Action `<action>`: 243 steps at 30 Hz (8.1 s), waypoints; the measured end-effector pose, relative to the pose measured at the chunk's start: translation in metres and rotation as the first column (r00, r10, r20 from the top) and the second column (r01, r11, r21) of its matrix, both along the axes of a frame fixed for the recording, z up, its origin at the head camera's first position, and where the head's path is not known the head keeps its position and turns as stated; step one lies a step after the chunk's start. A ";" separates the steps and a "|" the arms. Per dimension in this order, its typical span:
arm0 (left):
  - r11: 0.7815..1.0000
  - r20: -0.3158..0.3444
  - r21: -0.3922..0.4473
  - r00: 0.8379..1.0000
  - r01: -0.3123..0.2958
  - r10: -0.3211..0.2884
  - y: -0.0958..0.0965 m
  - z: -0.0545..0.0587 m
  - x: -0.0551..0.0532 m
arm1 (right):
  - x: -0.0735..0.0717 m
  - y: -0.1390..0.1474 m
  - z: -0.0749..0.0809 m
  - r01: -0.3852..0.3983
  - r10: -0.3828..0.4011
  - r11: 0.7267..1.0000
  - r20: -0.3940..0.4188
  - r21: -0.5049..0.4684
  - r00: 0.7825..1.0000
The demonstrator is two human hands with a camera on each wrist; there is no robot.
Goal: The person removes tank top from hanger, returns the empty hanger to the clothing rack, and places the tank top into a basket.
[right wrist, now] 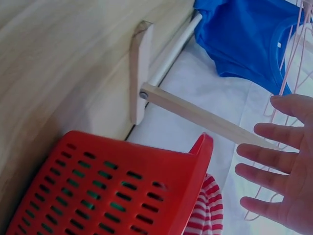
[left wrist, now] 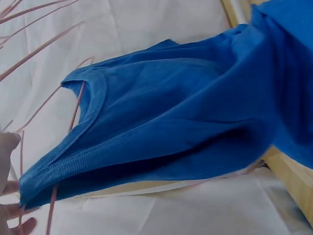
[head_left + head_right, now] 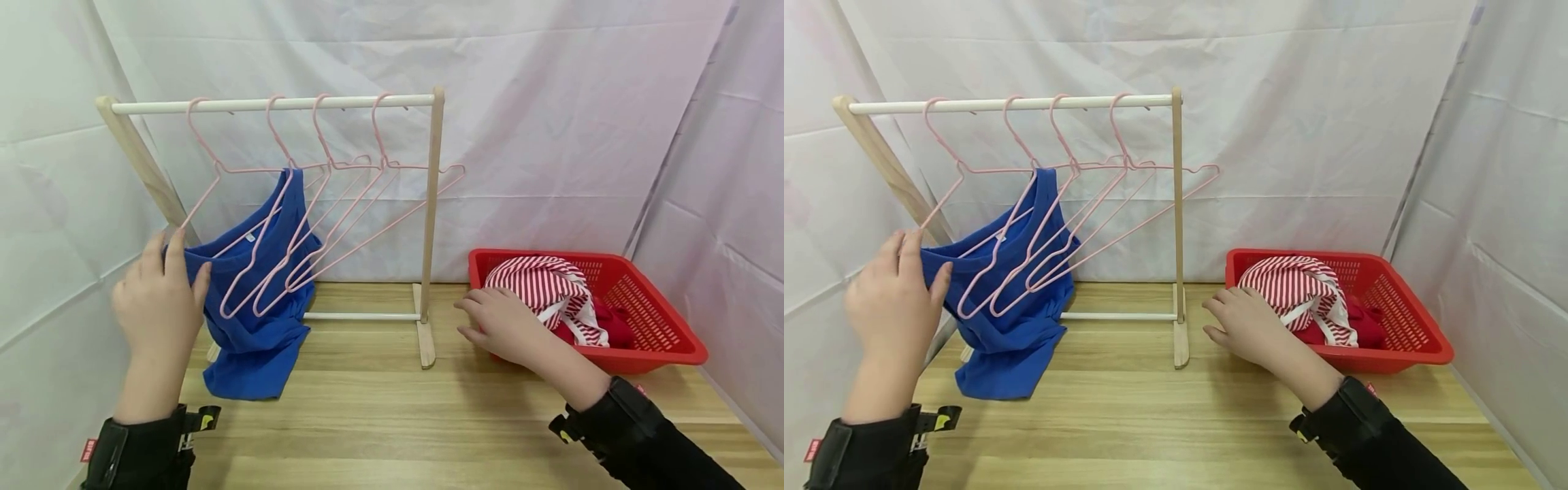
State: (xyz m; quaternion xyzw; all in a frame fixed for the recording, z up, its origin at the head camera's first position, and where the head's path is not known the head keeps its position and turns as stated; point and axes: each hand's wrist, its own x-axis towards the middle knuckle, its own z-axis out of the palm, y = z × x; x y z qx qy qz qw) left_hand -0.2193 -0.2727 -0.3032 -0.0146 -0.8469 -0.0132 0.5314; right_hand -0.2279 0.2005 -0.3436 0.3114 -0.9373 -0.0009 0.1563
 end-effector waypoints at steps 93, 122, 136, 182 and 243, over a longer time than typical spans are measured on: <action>0.654 0.565 0.756 0.514 -0.010 -0.645 -0.026 -0.067 0.017 | 0.004 -0.003 -0.024 0.049 -0.039 0.974 0.052 -0.219 0.998; 0.617 0.561 0.777 0.303 0.129 -0.770 0.034 -0.076 0.018 | 0.009 -0.023 -0.032 -0.031 0.015 0.927 -0.046 -0.373 0.999; 0.647 0.602 0.743 0.253 0.171 -0.758 0.063 -0.070 0.023 | 0.025 -0.020 -0.041 0.117 -0.052 0.920 0.180 -0.375 0.982; 0.560 0.438 0.711 0.356 0.425 -0.826 0.098 -0.059 0.035 | 0.049 -0.035 -0.014 -0.109 0.080 0.746 -0.075 -0.657 0.994; 0.722 0.447 0.289 0.578 0.629 -0.683 0.059 -0.052 0.045 | 0.044 -0.026 -0.025 0.015 -0.048 0.770 -0.034 -0.638 0.998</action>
